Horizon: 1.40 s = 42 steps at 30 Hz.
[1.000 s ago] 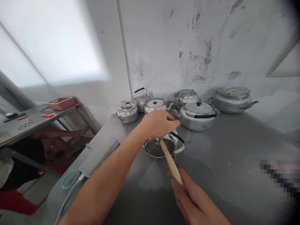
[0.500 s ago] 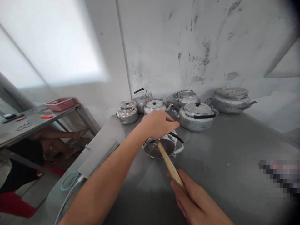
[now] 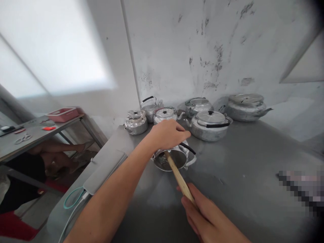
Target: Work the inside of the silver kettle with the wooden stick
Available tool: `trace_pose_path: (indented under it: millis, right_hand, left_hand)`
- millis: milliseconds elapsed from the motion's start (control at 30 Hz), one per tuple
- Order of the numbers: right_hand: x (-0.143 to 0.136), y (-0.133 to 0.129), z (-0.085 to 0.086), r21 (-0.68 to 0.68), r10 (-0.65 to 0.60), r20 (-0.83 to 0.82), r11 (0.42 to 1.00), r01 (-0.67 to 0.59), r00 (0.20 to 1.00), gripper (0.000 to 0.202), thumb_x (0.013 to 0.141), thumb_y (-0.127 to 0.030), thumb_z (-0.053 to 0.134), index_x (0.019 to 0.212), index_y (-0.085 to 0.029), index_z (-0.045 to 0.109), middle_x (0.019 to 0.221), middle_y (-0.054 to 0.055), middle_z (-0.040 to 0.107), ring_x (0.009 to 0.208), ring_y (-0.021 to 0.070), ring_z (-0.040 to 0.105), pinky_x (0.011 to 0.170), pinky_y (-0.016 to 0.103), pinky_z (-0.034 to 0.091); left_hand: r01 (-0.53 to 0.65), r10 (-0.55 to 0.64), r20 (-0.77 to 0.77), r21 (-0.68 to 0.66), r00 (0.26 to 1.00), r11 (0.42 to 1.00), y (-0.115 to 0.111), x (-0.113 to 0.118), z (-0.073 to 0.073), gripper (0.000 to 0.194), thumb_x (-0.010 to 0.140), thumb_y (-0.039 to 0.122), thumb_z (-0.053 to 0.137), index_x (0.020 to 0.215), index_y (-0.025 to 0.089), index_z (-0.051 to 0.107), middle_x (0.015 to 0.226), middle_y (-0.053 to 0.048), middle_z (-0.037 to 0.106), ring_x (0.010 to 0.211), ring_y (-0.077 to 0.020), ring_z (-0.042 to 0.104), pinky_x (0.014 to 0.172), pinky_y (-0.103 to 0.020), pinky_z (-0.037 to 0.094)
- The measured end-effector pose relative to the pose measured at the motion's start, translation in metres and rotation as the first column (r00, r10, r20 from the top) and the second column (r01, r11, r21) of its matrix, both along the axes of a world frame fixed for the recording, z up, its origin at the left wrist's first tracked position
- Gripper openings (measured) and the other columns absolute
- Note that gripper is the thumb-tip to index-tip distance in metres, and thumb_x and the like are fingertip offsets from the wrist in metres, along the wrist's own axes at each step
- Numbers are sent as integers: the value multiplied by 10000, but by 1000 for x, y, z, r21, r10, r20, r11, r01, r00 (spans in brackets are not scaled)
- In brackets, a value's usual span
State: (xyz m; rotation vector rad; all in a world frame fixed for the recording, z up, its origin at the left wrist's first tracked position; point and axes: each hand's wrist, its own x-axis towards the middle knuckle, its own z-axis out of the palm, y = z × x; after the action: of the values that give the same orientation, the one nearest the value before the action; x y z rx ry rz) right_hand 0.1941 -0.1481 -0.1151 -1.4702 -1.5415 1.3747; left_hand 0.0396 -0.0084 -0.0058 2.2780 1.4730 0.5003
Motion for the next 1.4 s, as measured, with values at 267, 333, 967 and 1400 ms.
trace_pose_path:
  millis: [267, 333, 967, 1400]
  right_hand:
    - [4, 12, 3, -197, 217, -42, 955, -221, 975, 226, 1030, -331, 352, 925, -218, 517, 787, -40, 591, 444, 61, 492, 488, 203, 442]
    - [3, 16, 8, -239, 232, -54, 941, -238, 971, 189, 1035, -264, 336, 973, -209, 506, 853, -39, 621, 404, 29, 481, 481, 191, 425]
    - [-1, 18, 13, -457, -64, -159, 889, -16, 985, 411, 1032, -489, 268, 1101, -213, 565, 547, -89, 405, 337, 72, 251, 303, 154, 231]
    - [-1, 18, -4, -432, -109, -235, 902, -4, 966, 465, 912, -651, 443, 1084, -247, 598, 591, -53, 452, 377, 105, 386, 328, 183, 263]
  left_hand:
    - [-18, 18, -5, 21, 1000, 1000, 0, 1, 0, 361, 859, 496, 539, 808, 251, 799, 774, -29, 711, 669, -171, 530, 581, -278, 362]
    - [-20, 20, -7, 24, 1000, 1000, 0, 1, 0, 359, 857, 498, 544, 809, 254, 803, 777, -27, 718, 671, -172, 530, 581, -278, 363]
    - [-30, 29, -19, -4, 999, 1000, -1, 1, 4, 369, 860, 499, 535, 869, 266, 820, 892, -38, 752, 717, -180, 563, 606, -277, 390]
    - [-12, 12, -17, -19, 1000, 1000, -1, 0, 2, 387, 874, 513, 522, 810, 242, 790, 804, -35, 719, 654, -168, 515, 563, -278, 369]
